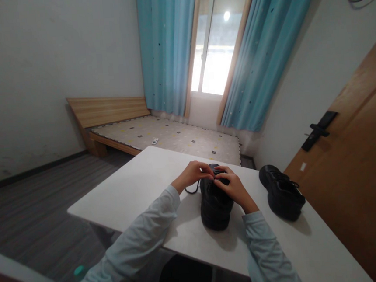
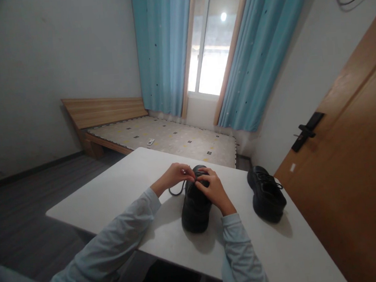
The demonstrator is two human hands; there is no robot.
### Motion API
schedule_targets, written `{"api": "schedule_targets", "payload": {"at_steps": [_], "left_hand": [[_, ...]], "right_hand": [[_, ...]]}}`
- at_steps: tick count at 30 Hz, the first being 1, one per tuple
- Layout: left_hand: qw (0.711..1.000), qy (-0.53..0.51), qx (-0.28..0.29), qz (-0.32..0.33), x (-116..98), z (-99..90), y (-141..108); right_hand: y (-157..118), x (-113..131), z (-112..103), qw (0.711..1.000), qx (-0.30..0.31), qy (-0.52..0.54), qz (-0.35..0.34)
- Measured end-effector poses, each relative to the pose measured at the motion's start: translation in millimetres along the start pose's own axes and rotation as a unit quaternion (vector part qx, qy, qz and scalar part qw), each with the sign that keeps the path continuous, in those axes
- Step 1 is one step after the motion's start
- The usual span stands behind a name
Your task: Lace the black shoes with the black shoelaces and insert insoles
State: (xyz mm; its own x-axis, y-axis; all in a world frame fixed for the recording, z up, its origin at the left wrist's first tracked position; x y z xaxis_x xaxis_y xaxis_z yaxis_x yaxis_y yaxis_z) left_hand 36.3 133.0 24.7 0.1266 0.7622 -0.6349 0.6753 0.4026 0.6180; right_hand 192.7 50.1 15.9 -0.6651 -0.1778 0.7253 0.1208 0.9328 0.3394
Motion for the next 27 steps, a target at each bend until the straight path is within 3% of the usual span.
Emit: {"api": "schedule_targets", "payload": {"at_steps": [5,11,18,22,27], "left_hand": [[1.000,0.007,-0.024,-0.002,-0.6,2.3,0.2],[0.999,0.019,-0.009,0.027,3.3,2.9,-0.6],[0.993,-0.063,0.093,0.044,2.7,12.3,-5.0],[0.991,-0.064,0.110,0.024,0.8,11.2,-6.3],[0.992,-0.051,0.119,-0.001,1.3,9.7,-6.4]], "right_hand": [[0.1,-0.6,0.7,1.000,0.000,0.009,0.000],[1.0,1.1,0.5,1.000,0.002,0.023,0.004],[1.6,2.3,0.8,0.999,0.002,0.040,0.006],[0.4,4.5,-9.7,0.997,-0.003,0.074,0.029],[-1.2,0.4,-31.7,0.974,-0.041,0.209,0.079]]}}
Point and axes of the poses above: each hand's wrist, its own y-axis towards the middle knuckle, its own z-axis out of the palm, x = y × z, the point moved 2 cm from there along y, towards the middle knuckle, and after that the axes turned 15 degrees about z, right-handed, at the moved point
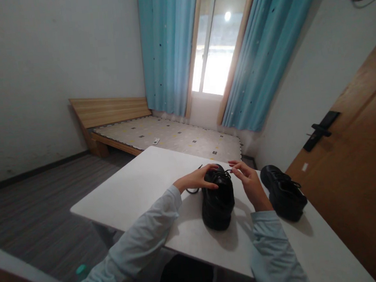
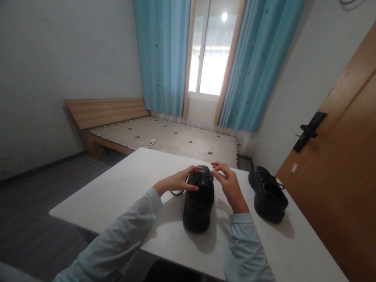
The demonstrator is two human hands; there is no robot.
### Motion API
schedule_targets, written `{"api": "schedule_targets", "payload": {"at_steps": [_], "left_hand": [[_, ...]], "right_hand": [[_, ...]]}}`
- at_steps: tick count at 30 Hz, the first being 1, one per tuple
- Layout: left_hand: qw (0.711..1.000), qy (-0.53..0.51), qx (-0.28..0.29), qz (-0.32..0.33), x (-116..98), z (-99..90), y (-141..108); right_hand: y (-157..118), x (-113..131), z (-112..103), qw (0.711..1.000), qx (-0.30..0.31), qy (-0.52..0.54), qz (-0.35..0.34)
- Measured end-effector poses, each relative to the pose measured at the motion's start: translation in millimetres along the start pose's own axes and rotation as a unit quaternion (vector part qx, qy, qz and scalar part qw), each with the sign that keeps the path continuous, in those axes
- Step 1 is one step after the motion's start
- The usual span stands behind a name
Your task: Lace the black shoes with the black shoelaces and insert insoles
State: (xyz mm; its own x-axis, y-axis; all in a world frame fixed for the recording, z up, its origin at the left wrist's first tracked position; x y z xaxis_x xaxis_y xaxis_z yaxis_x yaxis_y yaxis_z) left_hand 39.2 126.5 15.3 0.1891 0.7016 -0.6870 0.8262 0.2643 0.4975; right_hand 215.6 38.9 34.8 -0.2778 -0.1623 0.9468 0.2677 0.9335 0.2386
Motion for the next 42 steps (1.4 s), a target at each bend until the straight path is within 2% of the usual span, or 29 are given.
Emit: {"api": "schedule_targets", "payload": {"at_steps": [2,6,10,14,22,35,42], "left_hand": [[1.000,0.004,0.003,0.002,0.4,-0.1,0.0],[1.000,0.018,0.005,0.015,0.3,-0.7,0.0],[1.000,0.026,0.006,-0.002,-1.9,-1.4,-0.4],[0.999,0.030,0.011,-0.025,-2.5,-1.4,-1.1],[0.999,0.022,0.016,-0.028,-0.8,-2.6,-1.7],[0.999,0.040,0.004,-0.025,-1.5,-3.8,-1.1],[0.999,0.039,-0.006,-0.016,-2.0,-2.5,-0.7]], "right_hand": [[-0.5,0.7,-2.8,0.998,0.002,0.065,0.013],[-3.4,4.2,4.0,0.985,0.044,0.158,0.050],[-4.6,6.7,8.7,0.979,0.065,0.181,0.070],[-2.2,2.7,5.0,0.975,0.061,0.201,0.077],[-3.7,1.3,-4.1,0.979,0.079,0.153,0.107],[-9.3,11.8,-16.2,0.975,0.090,0.147,0.143],[-11.4,9.4,-17.8,0.968,0.145,0.142,0.145]]}}
Point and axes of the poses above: each hand's wrist, its own y-axis towards the middle knuckle, its own z-axis out of the palm, x = y × z, the point moved 2 cm from there along y, towards the middle knuckle, and after that the axes turned 15 degrees about z, right-handed, at the moved point
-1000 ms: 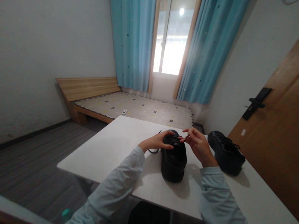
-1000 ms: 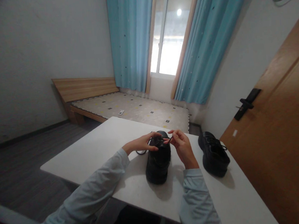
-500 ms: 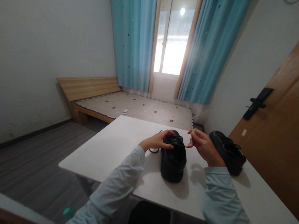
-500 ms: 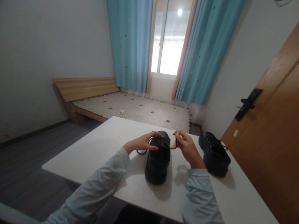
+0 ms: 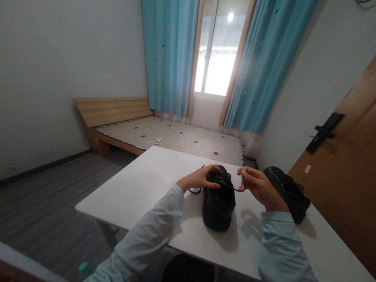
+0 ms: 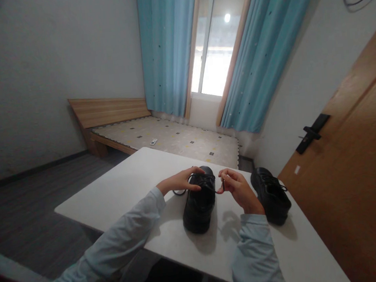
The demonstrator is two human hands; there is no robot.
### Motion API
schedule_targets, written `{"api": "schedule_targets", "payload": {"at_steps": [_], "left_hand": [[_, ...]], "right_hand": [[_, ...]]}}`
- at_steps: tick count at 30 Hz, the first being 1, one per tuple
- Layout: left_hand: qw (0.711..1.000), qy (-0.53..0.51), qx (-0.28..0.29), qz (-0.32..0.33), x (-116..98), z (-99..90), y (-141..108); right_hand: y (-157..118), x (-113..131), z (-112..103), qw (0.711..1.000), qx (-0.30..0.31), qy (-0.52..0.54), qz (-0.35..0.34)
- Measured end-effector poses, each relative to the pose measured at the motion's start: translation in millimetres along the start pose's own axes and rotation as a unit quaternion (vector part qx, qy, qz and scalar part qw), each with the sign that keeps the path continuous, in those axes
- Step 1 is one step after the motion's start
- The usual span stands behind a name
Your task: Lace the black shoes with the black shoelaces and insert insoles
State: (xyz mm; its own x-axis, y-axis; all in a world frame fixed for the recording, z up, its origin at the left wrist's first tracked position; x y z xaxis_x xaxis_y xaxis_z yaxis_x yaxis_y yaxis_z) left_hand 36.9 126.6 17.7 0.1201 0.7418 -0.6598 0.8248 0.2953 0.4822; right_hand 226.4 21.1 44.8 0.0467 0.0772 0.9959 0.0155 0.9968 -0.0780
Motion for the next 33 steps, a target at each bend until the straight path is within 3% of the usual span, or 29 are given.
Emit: {"api": "schedule_targets", "payload": {"at_steps": [5,8,12,15,19,26,33], "left_hand": [[1.000,-0.020,-0.003,0.011,0.3,1.1,-0.9],[0.998,-0.041,-0.042,0.001,8.2,-1.7,0.7],[0.981,0.063,-0.163,-0.088,24.1,-15.8,-1.5],[0.943,0.202,-0.191,-0.183,32.5,-26.9,-9.6],[0.906,0.310,-0.153,-0.246,40.5,-29.2,-19.7],[0.870,0.388,-0.037,-0.302,54.1,-10.8,-24.1],[0.860,0.408,-0.032,-0.305,51.2,-10.0,-21.2]], "right_hand": [[-7.6,2.5,2.4,0.998,0.049,-0.037,-0.004],[-11.3,3.0,5.2,0.996,0.075,-0.048,0.001],[-12.6,2.5,8.4,0.994,0.098,-0.042,0.008],[-11.3,2.7,11.7,0.995,0.090,-0.034,0.000],[-5.6,2.1,12.3,0.999,0.017,-0.009,-0.041],[7.2,-4.3,2.5,0.993,-0.078,0.054,-0.071],[10.0,-6.8,-2.0,0.986,-0.124,0.074,-0.083]]}}
Point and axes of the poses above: each hand's wrist, its own y-axis towards the middle knuckle, its own z-axis out of the palm, x = y × z, the point moved 2 cm from there along y, towards the middle knuckle, and after that the axes turned 15 degrees about z, right-handed, at the moved point
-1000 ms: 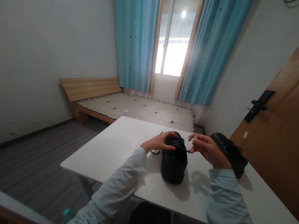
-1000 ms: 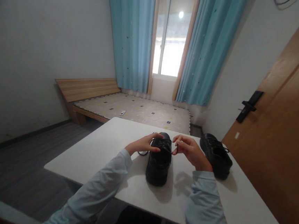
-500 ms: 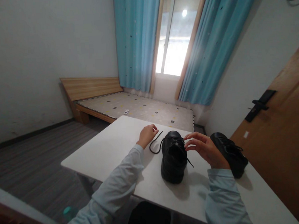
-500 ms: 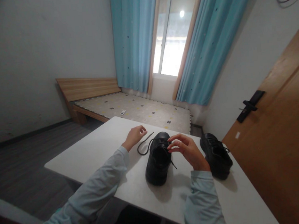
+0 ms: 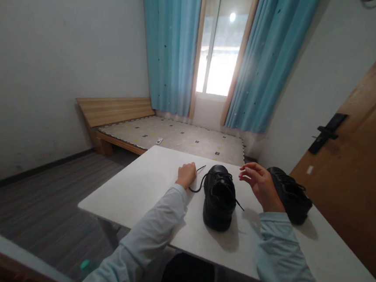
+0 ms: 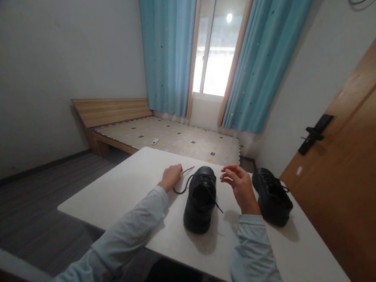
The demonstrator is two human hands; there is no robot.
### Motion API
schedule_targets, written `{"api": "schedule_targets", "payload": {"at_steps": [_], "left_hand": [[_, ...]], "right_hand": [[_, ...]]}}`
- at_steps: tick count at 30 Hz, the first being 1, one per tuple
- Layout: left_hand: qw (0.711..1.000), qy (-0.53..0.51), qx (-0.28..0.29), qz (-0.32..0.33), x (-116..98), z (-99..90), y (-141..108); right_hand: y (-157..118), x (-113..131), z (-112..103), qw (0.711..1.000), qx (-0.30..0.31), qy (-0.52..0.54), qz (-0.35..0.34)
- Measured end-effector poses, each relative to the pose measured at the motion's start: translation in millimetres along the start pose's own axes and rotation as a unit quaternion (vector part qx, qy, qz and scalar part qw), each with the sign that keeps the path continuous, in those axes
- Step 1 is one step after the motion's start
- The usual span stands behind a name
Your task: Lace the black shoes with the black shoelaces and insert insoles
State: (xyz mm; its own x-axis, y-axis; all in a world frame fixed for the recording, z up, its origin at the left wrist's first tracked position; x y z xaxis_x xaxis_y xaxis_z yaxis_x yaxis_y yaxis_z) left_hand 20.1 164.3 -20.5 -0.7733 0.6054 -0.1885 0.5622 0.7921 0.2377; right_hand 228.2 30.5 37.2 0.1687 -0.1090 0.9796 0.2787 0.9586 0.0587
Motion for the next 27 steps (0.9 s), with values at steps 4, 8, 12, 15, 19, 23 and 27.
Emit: {"api": "schedule_targets", "payload": {"at_steps": [4,8,12,15,19,23,27], "left_hand": [[0.998,0.006,-0.058,0.004,-5.3,-10.2,2.0],[0.990,0.015,-0.136,0.032,-12.5,-19.9,1.8],[0.979,-0.004,-0.192,0.073,-19.1,-27.0,0.0],[0.965,-0.038,-0.232,0.114,-23.4,-30.4,-1.4],[0.939,-0.083,-0.285,0.175,-28.4,-31.8,-2.4],[0.911,-0.108,-0.327,0.228,-32.5,-31.5,-2.8],[0.887,-0.125,-0.349,0.277,-37.2,-32.3,-4.9]], "right_hand": [[1.2,0.0,-1.1,1.000,-0.022,-0.001,-0.009],[2.8,0.0,-0.4,0.997,-0.057,-0.033,-0.030],[6.5,-3.0,-0.3,0.990,-0.094,-0.089,-0.062],[9.3,-6.3,-0.3,0.980,-0.116,-0.138,-0.085],[8.2,-6.5,3.0,0.958,-0.145,-0.219,-0.112],[4.8,-5.1,10.4,0.940,-0.144,-0.276,-0.138],[5.4,-8.4,16.0,0.919,-0.139,-0.330,-0.165]]}}
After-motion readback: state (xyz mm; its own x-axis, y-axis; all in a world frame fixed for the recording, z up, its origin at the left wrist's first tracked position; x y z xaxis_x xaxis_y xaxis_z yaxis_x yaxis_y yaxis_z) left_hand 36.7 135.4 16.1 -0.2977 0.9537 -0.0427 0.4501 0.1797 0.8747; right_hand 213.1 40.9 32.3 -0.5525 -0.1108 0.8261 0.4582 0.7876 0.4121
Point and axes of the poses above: each hand's wrist, its own y-axis towards the middle knuckle, its own z-axis out of the palm, x = y × z, the point moved 2 cm from there along y, towards the middle knuckle, and after that the axes turned 15 degrees about z, right-handed, at the moved point
